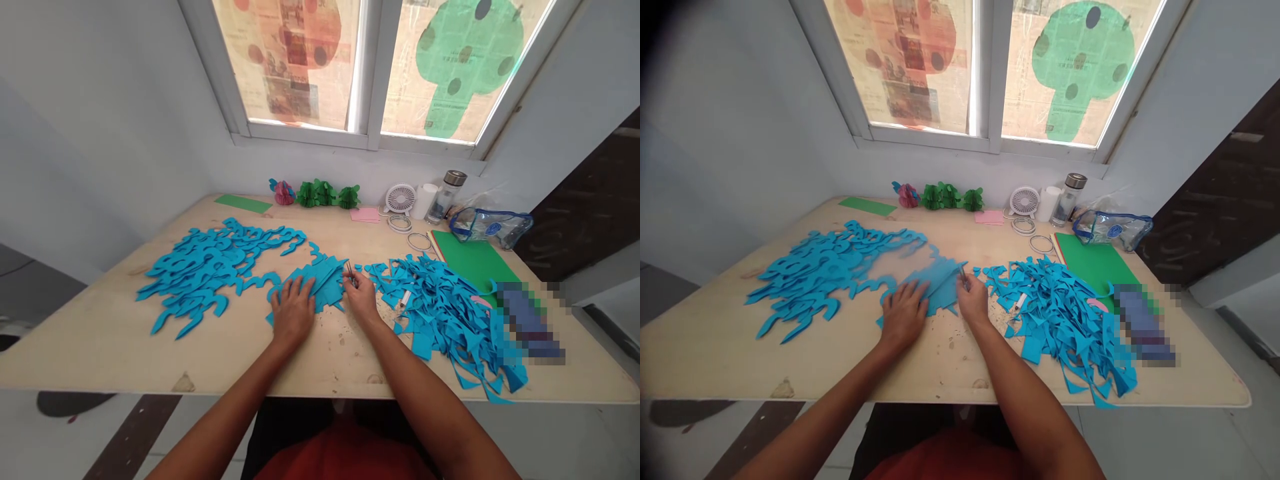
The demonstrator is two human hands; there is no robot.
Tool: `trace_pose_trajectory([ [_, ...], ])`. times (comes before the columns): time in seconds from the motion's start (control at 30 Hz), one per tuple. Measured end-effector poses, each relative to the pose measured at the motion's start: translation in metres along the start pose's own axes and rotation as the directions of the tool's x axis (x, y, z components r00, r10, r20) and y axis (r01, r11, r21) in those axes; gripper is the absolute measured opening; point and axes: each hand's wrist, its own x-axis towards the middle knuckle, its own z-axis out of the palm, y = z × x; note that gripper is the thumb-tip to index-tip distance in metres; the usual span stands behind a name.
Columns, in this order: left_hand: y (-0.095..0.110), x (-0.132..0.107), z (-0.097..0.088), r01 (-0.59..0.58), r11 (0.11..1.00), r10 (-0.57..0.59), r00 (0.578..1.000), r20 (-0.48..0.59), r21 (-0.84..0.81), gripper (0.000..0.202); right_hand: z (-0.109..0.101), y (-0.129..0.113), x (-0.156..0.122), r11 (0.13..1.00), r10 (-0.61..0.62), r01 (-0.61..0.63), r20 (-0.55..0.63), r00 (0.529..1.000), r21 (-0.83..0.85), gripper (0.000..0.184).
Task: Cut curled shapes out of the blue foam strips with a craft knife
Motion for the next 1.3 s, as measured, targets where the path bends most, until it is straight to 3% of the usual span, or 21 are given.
trace_pose_trajectory([
  [0.13,0.026,0.006,0.005,0.100,0.991,-0.096,0.994,0.048,-0.085,0.049,0.000,0.000,0.000,1.000,0.005,-0.005,0.010,1.000,-0.002,0.030],
  [0.23,0.032,0.007,0.003,0.149,0.974,-0.140,0.988,0.060,-0.171,0.048,0.000,0.000,0.000,1.000,0.006,-0.006,0.013,1.000,-0.005,0.031],
  [0.4,0.008,0.014,-0.013,0.160,0.960,-0.180,0.981,-0.070,-0.231,0.041,-0.001,0.000,-0.001,1.000,0.009,-0.009,0.009,1.000,-0.005,0.030],
  [0.57,-0.012,0.023,-0.023,0.086,0.971,-0.074,0.996,0.059,-0.225,0.039,-0.001,-0.003,-0.001,1.000,0.026,-0.026,0.027,0.999,-0.010,0.032],
  [0.8,-0.010,0.024,-0.020,0.025,0.989,-0.014,0.997,0.073,-0.145,0.033,-0.003,-0.004,-0.001,1.000,0.027,-0.026,0.046,0.999,-0.017,0.033],
  [1.07,-0.019,0.038,-0.028,0.114,0.950,-0.067,0.984,0.164,-0.291,0.038,-0.002,-0.007,-0.002,0.999,0.039,-0.037,0.044,0.998,-0.035,0.034],
  [1.3,-0.013,0.033,-0.020,-0.023,0.987,0.037,0.995,0.090,-0.157,0.029,-0.001,-0.004,-0.003,0.998,0.004,-0.001,0.040,0.999,-0.059,0.034],
])
